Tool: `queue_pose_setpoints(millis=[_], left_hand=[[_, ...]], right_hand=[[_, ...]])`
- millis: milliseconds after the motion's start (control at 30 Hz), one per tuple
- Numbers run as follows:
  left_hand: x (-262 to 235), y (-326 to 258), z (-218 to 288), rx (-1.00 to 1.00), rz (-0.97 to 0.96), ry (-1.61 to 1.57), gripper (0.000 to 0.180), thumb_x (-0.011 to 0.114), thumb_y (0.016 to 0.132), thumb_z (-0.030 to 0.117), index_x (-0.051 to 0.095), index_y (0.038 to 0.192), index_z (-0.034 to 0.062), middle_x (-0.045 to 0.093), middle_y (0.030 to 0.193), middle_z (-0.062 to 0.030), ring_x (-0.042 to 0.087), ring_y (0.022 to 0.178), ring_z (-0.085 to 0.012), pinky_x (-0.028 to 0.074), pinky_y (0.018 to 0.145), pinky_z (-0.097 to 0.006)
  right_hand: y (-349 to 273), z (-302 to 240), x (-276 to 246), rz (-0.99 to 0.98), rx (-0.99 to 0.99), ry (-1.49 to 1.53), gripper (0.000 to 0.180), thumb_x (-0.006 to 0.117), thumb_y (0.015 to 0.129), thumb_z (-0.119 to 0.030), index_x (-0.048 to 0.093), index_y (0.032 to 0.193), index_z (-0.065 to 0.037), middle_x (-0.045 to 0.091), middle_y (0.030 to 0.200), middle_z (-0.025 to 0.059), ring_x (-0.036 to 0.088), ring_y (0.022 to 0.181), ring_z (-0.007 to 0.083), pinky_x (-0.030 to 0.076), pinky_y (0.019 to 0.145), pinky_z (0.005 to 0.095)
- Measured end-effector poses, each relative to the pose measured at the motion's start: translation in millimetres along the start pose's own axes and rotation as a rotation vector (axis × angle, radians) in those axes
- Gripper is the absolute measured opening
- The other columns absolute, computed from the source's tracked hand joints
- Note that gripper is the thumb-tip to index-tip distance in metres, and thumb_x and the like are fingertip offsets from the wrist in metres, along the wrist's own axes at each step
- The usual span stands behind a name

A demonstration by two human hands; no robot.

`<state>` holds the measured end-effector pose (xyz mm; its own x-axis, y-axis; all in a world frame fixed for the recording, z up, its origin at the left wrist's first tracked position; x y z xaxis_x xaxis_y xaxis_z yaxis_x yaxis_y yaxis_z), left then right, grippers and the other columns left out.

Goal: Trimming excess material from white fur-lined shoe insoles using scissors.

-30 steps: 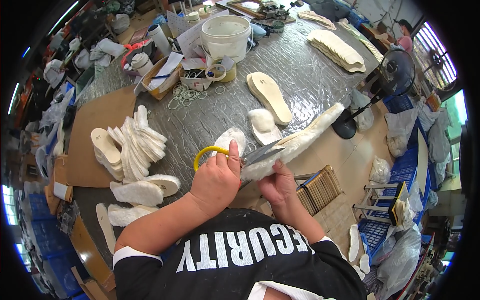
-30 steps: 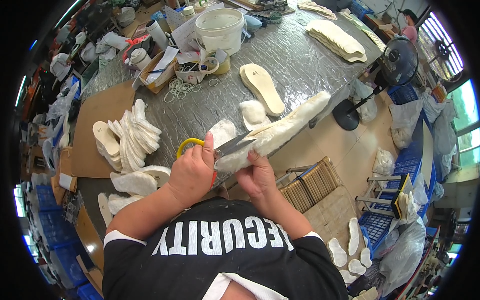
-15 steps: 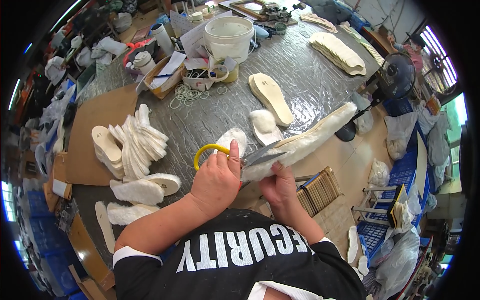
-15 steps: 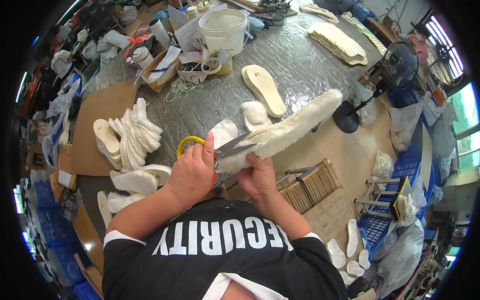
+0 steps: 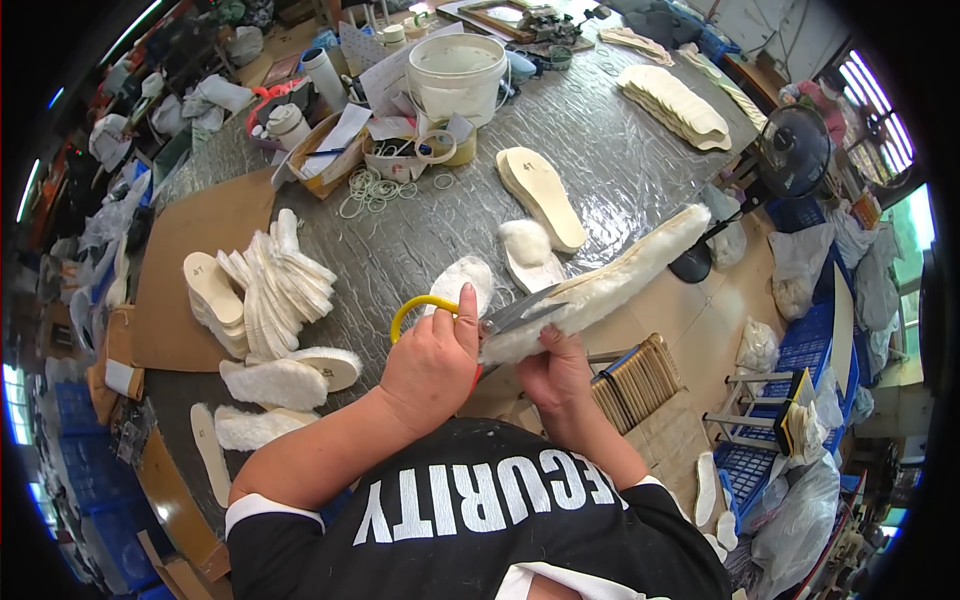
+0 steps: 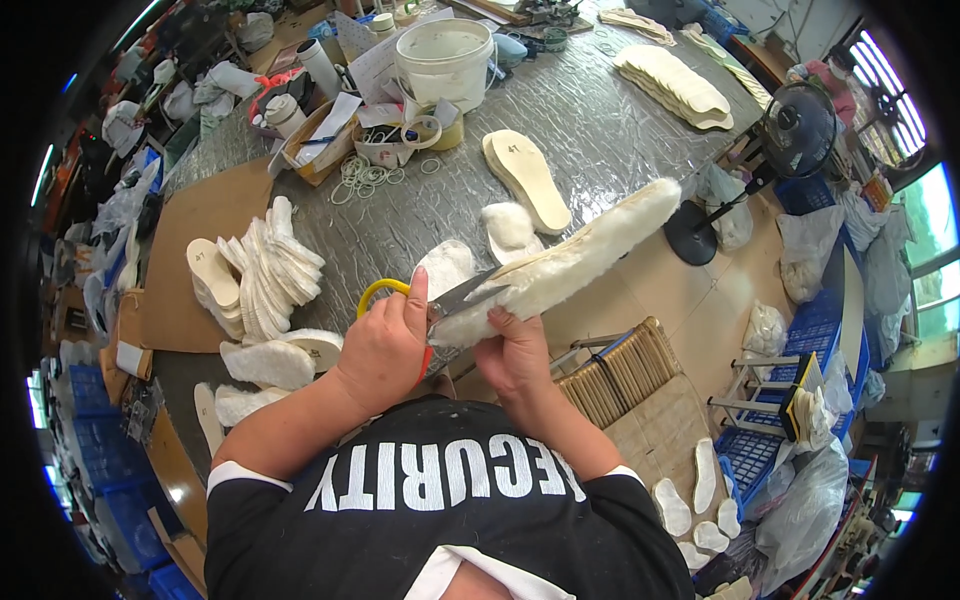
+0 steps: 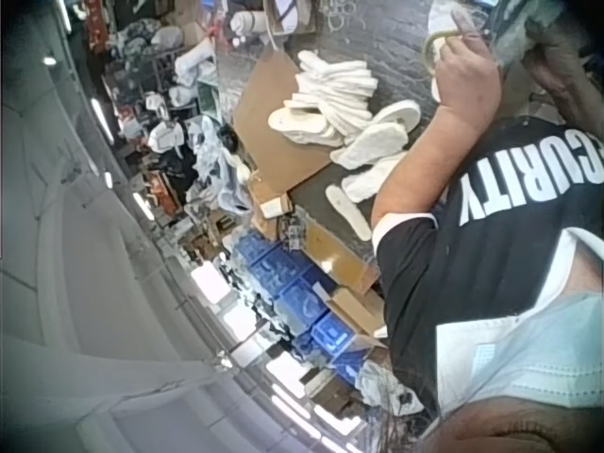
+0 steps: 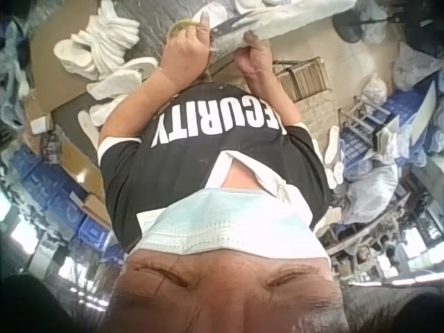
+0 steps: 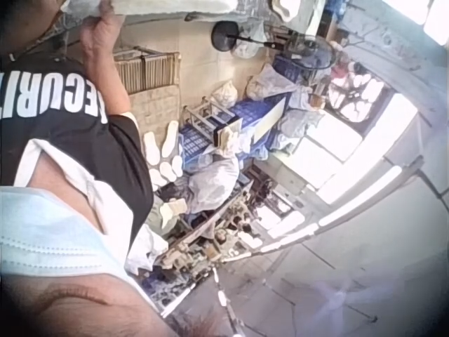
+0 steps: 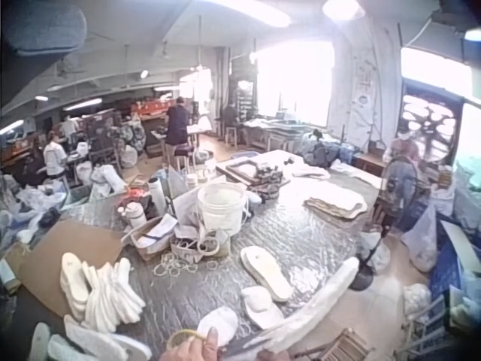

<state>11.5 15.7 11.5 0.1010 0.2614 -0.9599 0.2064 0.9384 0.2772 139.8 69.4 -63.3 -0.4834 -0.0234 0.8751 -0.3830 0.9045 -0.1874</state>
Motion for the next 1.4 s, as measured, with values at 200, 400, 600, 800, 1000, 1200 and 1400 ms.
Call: queue_pose_setpoints(millis=[200,400,600,800,1000,1200,1400], left_hand=[[-1,-2,-3,-0.039,-0.229,-0.228,0.057,0.055,0.079,0.004,0.034,0.13,-0.0099,0.056,0.085,-0.0187,0.058,0.073,-0.0277,0.049,0.064,-0.033],[12,-3,-21,-0.502,-0.123,-1.321,0.061,0.062,0.081,0.002,0.032,0.134,-0.0004,0.059,0.098,-0.0136,0.059,0.088,-0.0157,0.046,0.081,-0.028],[17,7,-9,-0.398,0.066,-1.226,0.06,0.061,0.077,-0.004,0.035,0.131,0.0005,0.059,0.099,-0.0116,0.058,0.086,-0.0131,0.046,0.078,-0.026],[17,0,-1,-0.254,0.165,-0.937,0.065,0.063,0.074,-0.005,0.034,0.131,0.0011,0.06,0.094,-0.0146,0.058,0.079,-0.0135,0.047,0.073,-0.025],[18,1,-5,-0.423,0.095,-1.234,0.069,0.062,0.074,-0.004,0.031,0.136,0.0015,0.061,0.088,-0.0085,0.056,0.08,-0.0091,0.046,0.074,-0.022],[18,-1,-8,-0.288,0.1,-1.082,0.064,0.064,0.078,0.0,0.032,0.134,-0.0005,0.061,0.092,-0.0115,0.058,0.083,-0.0118,0.047,0.076,-0.024],[3,-12,-17,-0.238,0.063,-0.44,0.053,0.056,0.083,0.011,0.036,0.129,-0.0063,0.056,0.092,-0.0195,0.054,0.086,-0.0336,0.044,0.078,-0.04]], right_hand=[[-1,1,-3,0.083,0.033,0.037,0.056,0.062,0.078,-0.002,0.038,0.128,-0.009,0.05,0.123,0.0068,0.046,0.115,0.0258,0.032,0.103,0.0457],[-1,3,-10,0.067,0.019,0.054,0.054,0.059,0.077,0.006,0.04,0.125,-0.01,0.051,0.117,0.0077,0.047,0.113,0.0259,0.037,0.099,0.0478],[-2,8,9,-0.1,-0.135,-0.163,0.068,0.067,0.077,-0.013,0.029,0.133,-0.011,0.045,0.124,0.0074,0.046,0.113,0.0246,0.038,0.096,0.0436],[2,16,-4,-0.066,-0.007,-0.105,0.071,0.071,0.077,-0.02,0.028,0.132,-0.009,0.047,0.12,0.0073,0.048,0.11,0.0245,0.04,0.093,0.0397],[9,24,-9,-0.051,0.094,-0.016,0.063,0.072,0.076,-0.015,0.038,0.128,-0.008,0.053,0.115,0.0084,0.053,0.105,0.0246,0.041,0.096,0.0402],[9,21,-1,0.013,0.136,-0.001,0.055,0.067,0.078,-0.006,0.04,0.126,-0.007,0.054,0.113,0.0078,0.053,0.105,0.0251,0.043,0.094,0.0414],[9,4,6,0.166,-0.067,-0.09,0.056,0.06,0.075,0.011,0.038,0.123,-0.007,0.052,0.111,0.0086,0.053,0.104,0.0238,0.047,0.089,0.0403]])
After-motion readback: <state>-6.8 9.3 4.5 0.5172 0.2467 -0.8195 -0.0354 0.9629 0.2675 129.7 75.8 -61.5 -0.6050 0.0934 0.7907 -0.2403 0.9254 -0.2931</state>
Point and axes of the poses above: each hand's wrist, its own y-axis towards the middle knuckle, its own x-axis out of the palm, z = x × y, the point moved 4 cm from there along y, towards the middle knuckle
